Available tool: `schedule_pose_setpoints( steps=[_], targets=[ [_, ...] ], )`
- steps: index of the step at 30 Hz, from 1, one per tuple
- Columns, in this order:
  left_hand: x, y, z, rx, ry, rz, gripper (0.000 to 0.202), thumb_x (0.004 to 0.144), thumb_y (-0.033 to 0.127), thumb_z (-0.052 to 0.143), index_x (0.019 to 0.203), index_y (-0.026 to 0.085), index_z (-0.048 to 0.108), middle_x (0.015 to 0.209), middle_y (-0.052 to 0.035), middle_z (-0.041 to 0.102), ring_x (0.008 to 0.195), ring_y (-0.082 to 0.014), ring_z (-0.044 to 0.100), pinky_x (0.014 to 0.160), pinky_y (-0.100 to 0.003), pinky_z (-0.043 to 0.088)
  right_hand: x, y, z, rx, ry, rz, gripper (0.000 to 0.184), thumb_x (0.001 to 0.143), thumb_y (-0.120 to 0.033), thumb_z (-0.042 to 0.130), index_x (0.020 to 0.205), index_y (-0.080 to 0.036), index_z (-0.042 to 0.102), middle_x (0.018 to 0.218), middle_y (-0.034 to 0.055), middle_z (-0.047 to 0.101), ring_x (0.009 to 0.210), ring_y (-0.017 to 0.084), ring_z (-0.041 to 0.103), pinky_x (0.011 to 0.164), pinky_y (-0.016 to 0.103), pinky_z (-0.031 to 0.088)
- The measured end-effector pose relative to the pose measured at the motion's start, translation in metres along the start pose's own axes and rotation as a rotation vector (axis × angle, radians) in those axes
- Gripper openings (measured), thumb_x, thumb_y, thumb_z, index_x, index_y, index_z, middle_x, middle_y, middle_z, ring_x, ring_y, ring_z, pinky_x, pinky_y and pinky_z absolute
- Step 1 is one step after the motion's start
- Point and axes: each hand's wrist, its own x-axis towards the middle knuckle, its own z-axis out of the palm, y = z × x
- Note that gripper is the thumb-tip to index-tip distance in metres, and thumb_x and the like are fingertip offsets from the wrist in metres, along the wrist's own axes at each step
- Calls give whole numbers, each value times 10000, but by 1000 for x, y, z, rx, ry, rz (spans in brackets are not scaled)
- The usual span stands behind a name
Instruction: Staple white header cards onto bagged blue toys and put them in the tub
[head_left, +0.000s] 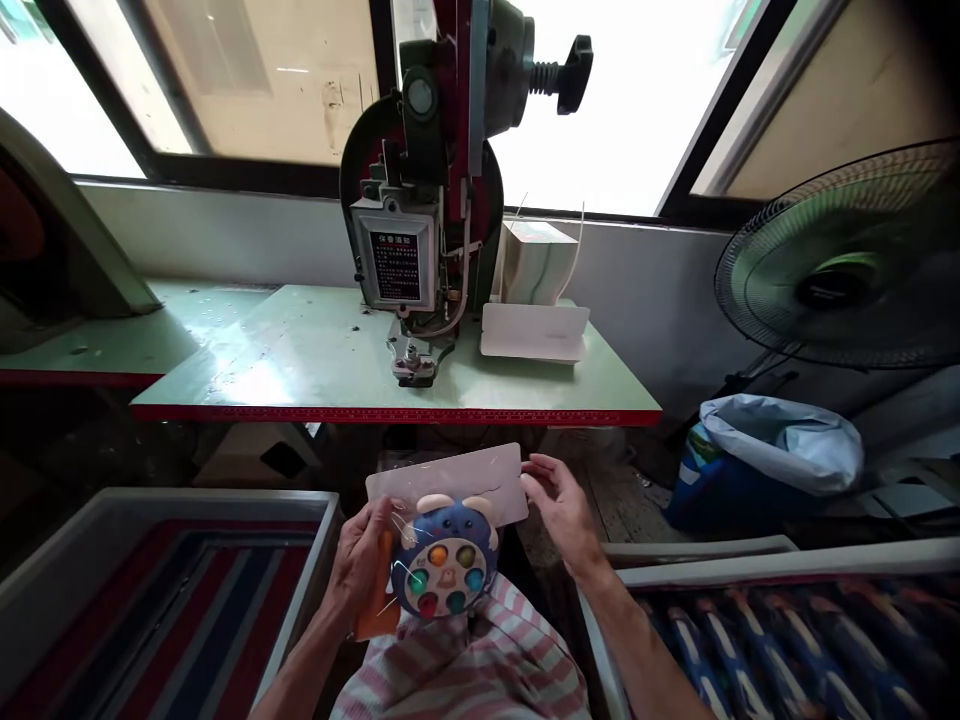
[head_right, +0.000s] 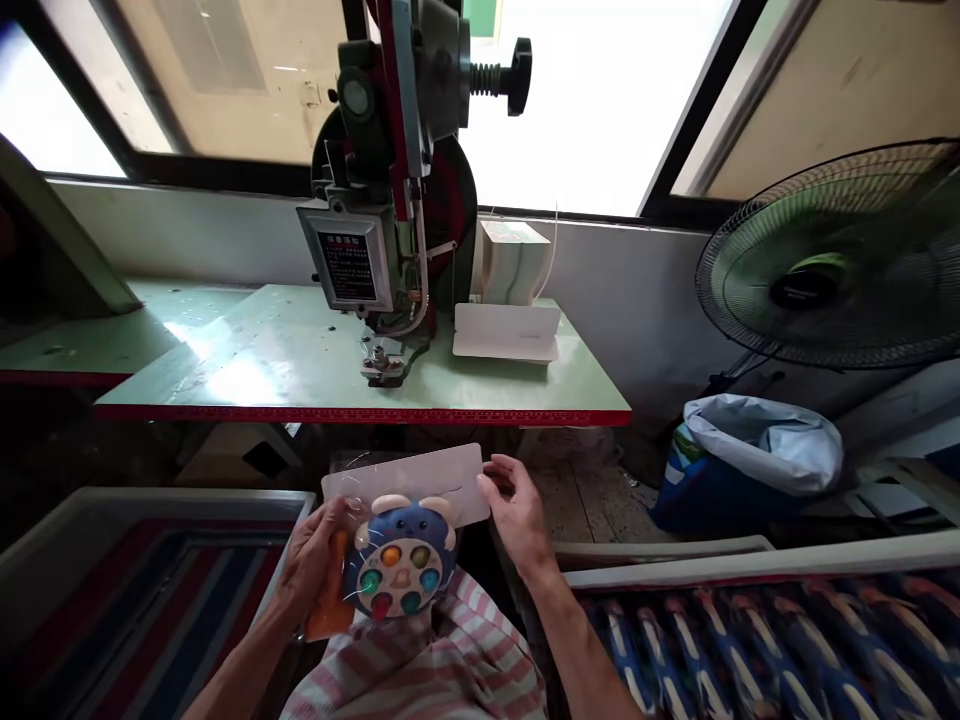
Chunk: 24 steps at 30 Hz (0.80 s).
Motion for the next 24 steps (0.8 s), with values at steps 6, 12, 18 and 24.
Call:
schedule_pose_setpoints(
  steps=[6, 12, 18, 24],
  targets=[
    [-5, -14, -19, 6, 45, -55, 525, 939, 601, 524, 812, 159, 776, 920, -87, 781, 901, -255, 692, 839, -306, 548, 4, 20, 17, -291, -31, -182, 359, 888, -467, 682, 1171, -249, 715, 1305, 117, 632, 1044, 268, 629, 760, 364, 559],
    [-9, -23, -28, 18, 117, -57, 536, 919, 626, 520, 795, 183, 796, 907, -82, 782, 900, -265, 687, 862, -303, 531, 1, 21, 37, -478, 20, -375, 400, 934, -480, 648, 1264, -259, 692, 1228, 118, 601, 1123, 283, 579, 919, 428, 532],
    [-18, -32, -31, -97, 139, -115, 501, 904, 619, 565, 813, 178, 784, 797, -51, 755, 713, -205, 640, 705, -267, 520, -9, 27, 55, -498, 150, -494, 366, 950, -484, 640, 1196, -217, 690, 1136, 119, 622, 1071, 273, 583, 957, 441, 501],
    [-23, -27, -33, -133, 160, -135, 530, 858, 653, 608, 837, 160, 802, 808, -70, 775, 705, -214, 661, 652, -268, 518, -15, 25, 67, -405, 11, -373, 294, 985, -458, 573, 875, -220, 707, 905, 67, 701, 883, 232, 627, 830, 348, 497]
  ],
)
